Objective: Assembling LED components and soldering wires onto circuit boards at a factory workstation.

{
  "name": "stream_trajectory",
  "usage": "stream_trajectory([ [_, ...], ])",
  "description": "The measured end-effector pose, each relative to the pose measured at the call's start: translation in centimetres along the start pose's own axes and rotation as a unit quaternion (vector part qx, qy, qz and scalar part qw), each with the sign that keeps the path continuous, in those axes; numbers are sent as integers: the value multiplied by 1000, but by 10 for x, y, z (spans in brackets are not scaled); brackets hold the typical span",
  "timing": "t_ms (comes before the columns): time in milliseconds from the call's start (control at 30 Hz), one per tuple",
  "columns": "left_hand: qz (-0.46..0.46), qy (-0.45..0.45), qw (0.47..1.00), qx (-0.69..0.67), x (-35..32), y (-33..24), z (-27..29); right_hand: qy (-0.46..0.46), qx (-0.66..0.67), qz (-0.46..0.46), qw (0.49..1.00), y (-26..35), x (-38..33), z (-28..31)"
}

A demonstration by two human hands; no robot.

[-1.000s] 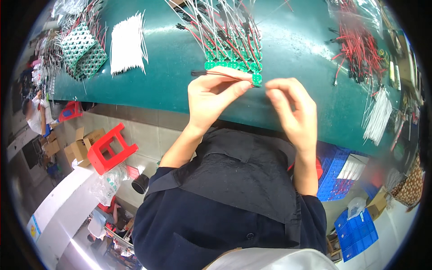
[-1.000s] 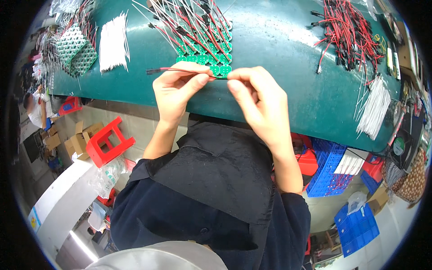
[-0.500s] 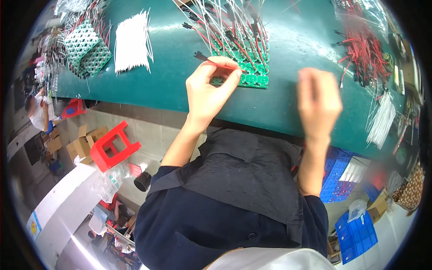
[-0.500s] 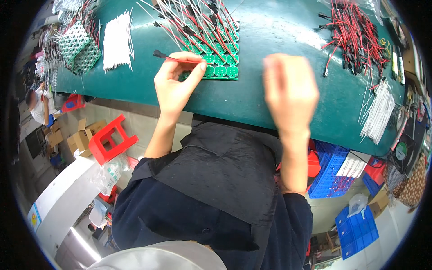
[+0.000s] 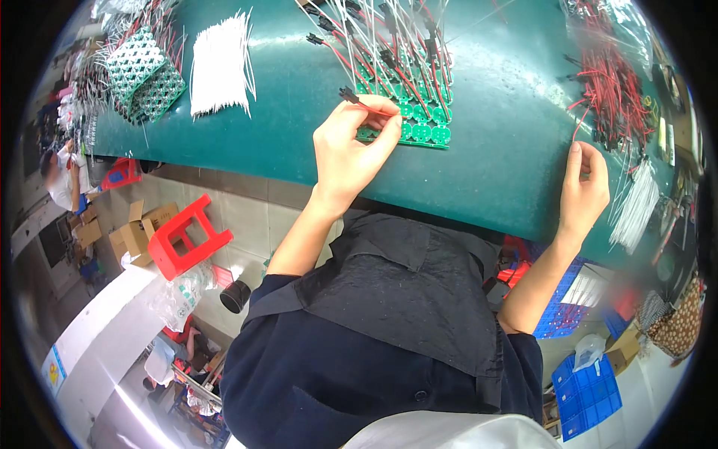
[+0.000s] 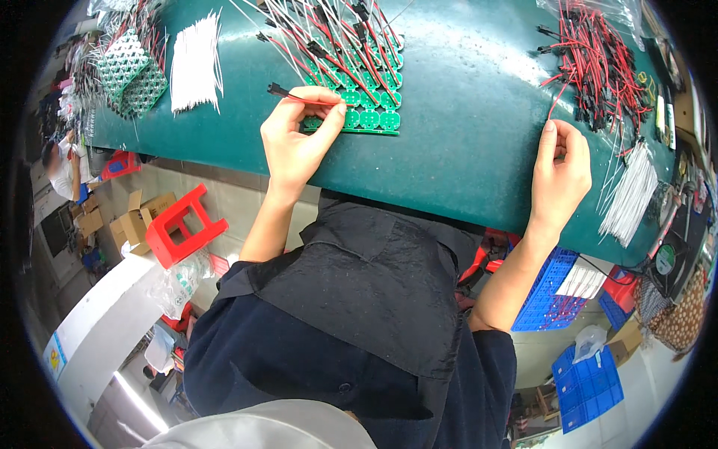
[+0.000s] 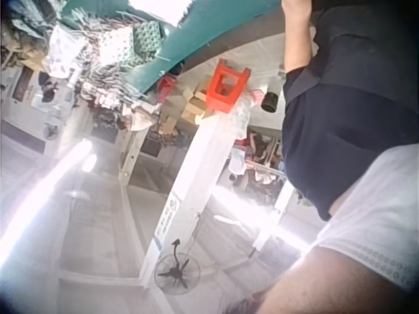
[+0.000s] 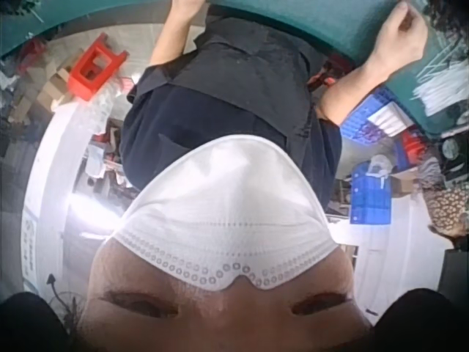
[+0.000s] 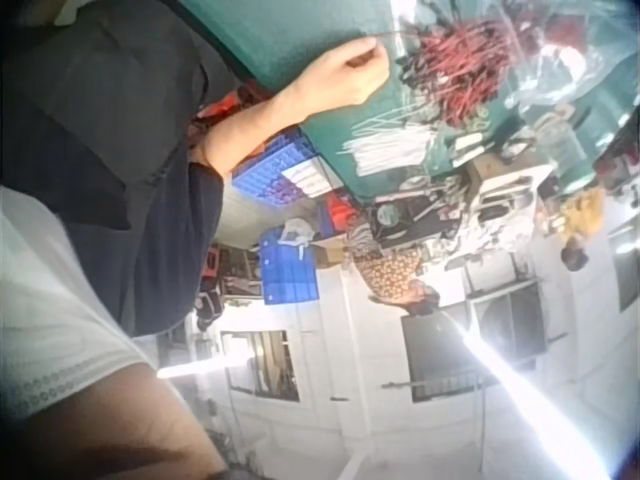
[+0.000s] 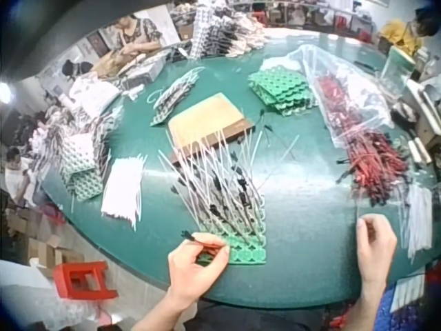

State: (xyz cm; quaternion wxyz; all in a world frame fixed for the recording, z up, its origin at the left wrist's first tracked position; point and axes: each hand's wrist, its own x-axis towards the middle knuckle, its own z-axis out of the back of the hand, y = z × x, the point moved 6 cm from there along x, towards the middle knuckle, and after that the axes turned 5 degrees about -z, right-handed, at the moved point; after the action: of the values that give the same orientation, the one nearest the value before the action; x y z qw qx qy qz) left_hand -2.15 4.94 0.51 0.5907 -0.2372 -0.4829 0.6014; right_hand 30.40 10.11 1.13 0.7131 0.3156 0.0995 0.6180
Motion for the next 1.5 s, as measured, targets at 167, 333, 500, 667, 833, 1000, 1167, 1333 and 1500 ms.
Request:
stream_trajectory([
  [167, -1, -8, 1000, 7, -1, -2, 0, 9, -15, -6, 1000, 0, 1, -1],
  [333, -29, -6, 999, 15, -1, -2, -1, 8, -6, -13, 1000, -1, 1, -1],
  [500, -29, -1, 999, 19, 2, -4, -2, 8, -10, -9, 1000, 3, 2, -1],
  [667, -33, -4, 999, 24, 4, -7, -4, 14, -12, -9, 1000, 4, 3, -2],
  [833, -52, -31, 997, 47, 4, -11, -4, 13, -6, -26, 1000, 5, 4, -1],
  [1000, -36, -22, 998, 37, 9, -12, -9, 54, -134, -89, 986, 10, 12, -1],
  [1167, 23, -33, 999, 16, 10, -3, -6, 179, -45, -6, 983, 44, -2, -22],
  [1333, -211, 22, 974, 75, 1, -28, -8, 338, 261, -29, 904, 100, -63, -24],
  [1500, -313, 25, 949, 13, -11, -51, -11, 417, 403, -5, 815, 132, -83, -31],
])
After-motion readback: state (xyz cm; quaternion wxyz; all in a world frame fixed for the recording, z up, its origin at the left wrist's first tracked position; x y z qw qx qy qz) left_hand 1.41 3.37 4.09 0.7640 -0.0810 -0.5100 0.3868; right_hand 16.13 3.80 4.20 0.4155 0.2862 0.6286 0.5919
